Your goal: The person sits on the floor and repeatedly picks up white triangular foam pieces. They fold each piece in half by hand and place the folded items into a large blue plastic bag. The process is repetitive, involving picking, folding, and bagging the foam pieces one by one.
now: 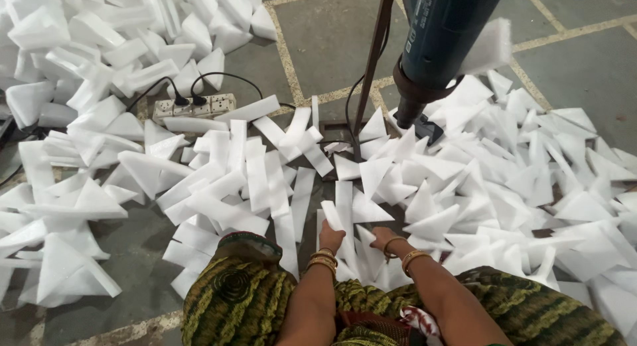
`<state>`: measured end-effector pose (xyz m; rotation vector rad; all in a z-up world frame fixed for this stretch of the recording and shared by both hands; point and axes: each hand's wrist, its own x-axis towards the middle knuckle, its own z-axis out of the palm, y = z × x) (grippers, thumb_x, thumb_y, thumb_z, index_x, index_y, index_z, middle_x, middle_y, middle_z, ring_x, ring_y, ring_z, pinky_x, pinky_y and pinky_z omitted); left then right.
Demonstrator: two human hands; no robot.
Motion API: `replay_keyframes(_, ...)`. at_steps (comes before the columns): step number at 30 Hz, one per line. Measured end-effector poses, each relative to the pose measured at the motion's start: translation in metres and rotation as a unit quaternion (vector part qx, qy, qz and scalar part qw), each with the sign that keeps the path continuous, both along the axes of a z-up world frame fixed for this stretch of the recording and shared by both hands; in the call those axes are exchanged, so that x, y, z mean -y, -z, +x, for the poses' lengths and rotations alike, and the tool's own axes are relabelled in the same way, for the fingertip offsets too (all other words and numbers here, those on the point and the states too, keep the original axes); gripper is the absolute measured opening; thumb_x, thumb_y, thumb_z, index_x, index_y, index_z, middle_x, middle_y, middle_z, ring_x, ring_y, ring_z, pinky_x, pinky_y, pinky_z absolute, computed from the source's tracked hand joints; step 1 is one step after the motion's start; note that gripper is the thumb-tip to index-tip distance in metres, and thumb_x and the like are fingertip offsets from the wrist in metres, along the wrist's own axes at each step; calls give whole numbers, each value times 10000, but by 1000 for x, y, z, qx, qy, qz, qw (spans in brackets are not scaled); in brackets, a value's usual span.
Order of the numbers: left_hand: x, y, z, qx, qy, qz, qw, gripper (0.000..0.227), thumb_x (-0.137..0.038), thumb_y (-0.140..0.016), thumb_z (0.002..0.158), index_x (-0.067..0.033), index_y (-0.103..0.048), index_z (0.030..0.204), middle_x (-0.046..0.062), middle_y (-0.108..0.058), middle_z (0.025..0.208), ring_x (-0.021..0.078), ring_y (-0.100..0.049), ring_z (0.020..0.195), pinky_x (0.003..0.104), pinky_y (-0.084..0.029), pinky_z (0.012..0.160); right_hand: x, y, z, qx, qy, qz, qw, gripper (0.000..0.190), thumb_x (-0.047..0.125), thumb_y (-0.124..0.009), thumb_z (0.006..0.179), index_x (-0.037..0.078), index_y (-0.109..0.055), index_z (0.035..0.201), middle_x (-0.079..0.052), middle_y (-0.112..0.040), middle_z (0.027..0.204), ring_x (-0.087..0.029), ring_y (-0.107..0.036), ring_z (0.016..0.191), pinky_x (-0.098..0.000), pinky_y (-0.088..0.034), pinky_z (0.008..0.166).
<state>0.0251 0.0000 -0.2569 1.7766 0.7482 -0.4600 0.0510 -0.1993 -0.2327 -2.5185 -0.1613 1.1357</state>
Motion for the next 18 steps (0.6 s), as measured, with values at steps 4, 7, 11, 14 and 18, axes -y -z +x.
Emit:
replay_keyframes(4, -11, -14, -3, 85, -44, -16, 995, 674, -86, -735, 781, -24, -491, 1407, 212, -675, 1275, 360, -667, 1182, 419, -524, 1028, -11, -15, 4, 48, -74, 52, 995, 428, 338, -825, 795, 63, -683, 1090, -166, -706, 1137, -333, -666, 1059, -428, -516, 930)
replay_keyframes(7, -21, -32, 5, 154, -117, -64, 979, 695, -85, -699, 799, -23, -455, 1447, 207, -649, 1299, 350, -644, 1173, 426, -513, 1017, -13, -33, 19, 146, -77, 49, 985, 436, 365, -831, 797, 57, -672, 1061, -182, -677, 1118, -341, -632, 1046, -429, -506, 925)
replay_keyframes(11, -34, -71, 27, 258, -151, -251, 921, 707, -62, -569, 832, -77, -385, 1515, 167, -612, 1297, 281, -607, 1101, 400, -533, 923, -8, -74, 48, 312, 43, 166, 935, 437, 327, -834, 803, -8, -661, 1023, -207, -689, 1030, -368, -650, 941, -450, -523, 848)
replay_keyframes(14, -39, -104, 35, 292, -143, -401, 857, 587, -172, -495, 906, -123, -382, 1480, 154, -636, 1178, 238, -649, 991, 380, -551, 839, -11, -107, 43, 312, 199, 280, 886, 446, 267, -829, 790, -11, -633, 1079, -166, -699, 974, -314, -662, 875, -394, -537, 792)
replay_keyframes(18, -40, -141, 32, 268, -138, -483, 822, 546, -438, -445, 1082, -17, -468, 1430, 170, -717, 1158, 196, -629, 892, 339, -544, 816, -34, -174, 18, 462, 208, 326, 798, 389, 201, -836, 811, 15, -643, 1093, -128, -657, 981, -294, -619, 893, -382, -507, 780)
